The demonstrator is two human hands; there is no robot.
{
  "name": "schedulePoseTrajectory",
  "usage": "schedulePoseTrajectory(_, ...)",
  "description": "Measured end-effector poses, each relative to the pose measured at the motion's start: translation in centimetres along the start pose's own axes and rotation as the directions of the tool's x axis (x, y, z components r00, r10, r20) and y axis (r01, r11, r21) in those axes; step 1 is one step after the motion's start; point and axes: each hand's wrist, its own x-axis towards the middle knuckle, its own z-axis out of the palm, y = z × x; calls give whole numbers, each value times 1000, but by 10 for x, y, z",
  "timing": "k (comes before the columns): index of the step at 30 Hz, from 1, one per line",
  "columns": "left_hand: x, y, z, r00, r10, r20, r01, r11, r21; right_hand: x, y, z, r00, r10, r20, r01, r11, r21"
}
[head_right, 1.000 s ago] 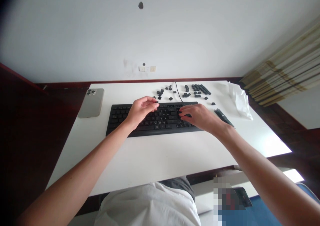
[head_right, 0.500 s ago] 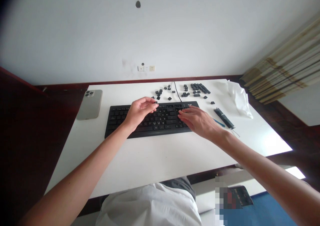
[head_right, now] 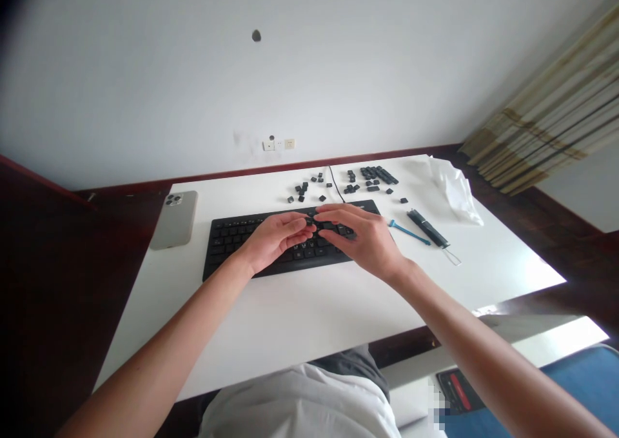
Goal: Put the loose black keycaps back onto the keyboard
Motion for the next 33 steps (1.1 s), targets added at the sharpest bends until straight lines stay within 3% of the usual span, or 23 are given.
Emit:
schedulePoseTrajectory(7,-3,3,2,997,-43,59,39,997,70,11,-14,1,996,-18,85,16,999,30)
schedulePoseTrajectory(11,-1,4,1,995,98,-24,-89,967,240,10,7,-7,997,81,20,-80,995,-54)
schedulePoseTrajectory(14,1,3,-6,941,324,-96,-227,818,529,8,47,-14,986,167,12,-163,974,-159)
schedulePoseTrajectory(18,2,3,-16,862,502,-71,-226,505,833,0,95,-17,972,219,84,-189,943,-273)
schedulePoseTrajectory(23,1,5,-23,798,594,103,-201,101,974,-7,103,-16,985,133,109,-99,957,-272)
schedulePoseTrajectory(25,1,4,-25,797,593,118,-188,57,981,-6,101,-17,987,90,133,-52,963,-264)
schedulePoseTrajectory(28,2,2,-28,804,586,100,-174,70,982,-4,101,-21,984,80,157,-39,968,-248)
schedulePoseTrajectory(33,3,-1,-31,822,558,114,-149,18,989,0,98,-21,966,210,149,-186,969,-162)
